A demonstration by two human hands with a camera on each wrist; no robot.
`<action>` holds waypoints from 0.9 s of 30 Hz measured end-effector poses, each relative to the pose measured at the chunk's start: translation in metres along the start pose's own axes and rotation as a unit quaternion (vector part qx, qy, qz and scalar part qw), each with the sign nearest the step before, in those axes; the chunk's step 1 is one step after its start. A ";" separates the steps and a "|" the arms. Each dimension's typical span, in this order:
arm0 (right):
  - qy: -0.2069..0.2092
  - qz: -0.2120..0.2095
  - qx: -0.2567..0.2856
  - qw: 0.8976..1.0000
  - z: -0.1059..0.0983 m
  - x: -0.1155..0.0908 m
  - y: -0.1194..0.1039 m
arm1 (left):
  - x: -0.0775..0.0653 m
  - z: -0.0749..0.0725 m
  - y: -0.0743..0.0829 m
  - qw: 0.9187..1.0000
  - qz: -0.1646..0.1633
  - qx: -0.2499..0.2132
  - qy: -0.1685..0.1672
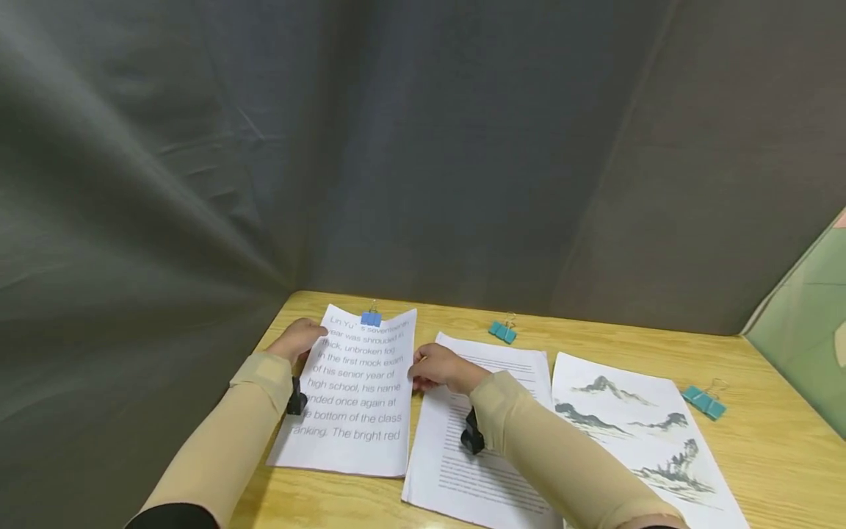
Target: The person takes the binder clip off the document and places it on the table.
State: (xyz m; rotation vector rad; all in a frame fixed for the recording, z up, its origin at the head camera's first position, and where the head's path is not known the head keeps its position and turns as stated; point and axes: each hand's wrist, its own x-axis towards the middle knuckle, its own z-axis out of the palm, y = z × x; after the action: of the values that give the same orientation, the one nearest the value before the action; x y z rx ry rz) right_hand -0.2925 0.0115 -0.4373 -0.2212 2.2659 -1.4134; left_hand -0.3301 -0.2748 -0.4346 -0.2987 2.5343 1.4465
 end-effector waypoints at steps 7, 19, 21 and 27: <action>-0.023 0.008 0.000 1.000 -0.002 -0.003 0.003 | 0.009 -0.001 -0.006 0.999 0.021 0.028 0.002; -0.047 0.003 0.032 0.998 -0.002 -0.004 0.012 | 0.013 0.002 -0.003 0.998 0.038 0.037 0.015; -0.051 0.002 0.035 0.998 -0.001 -0.005 0.013 | 0.012 0.004 -0.002 0.998 0.042 0.043 0.021; -0.049 0.014 0.040 0.998 -0.001 -0.006 0.014 | 0.010 0.003 -0.001 0.996 0.067 0.036 0.036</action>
State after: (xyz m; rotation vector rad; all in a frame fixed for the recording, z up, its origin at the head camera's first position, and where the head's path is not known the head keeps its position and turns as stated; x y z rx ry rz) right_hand -0.2863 0.0206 -0.4474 -0.2268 2.1219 -1.4430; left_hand -0.3388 -0.2732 -0.4402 -0.1757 2.7037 1.4108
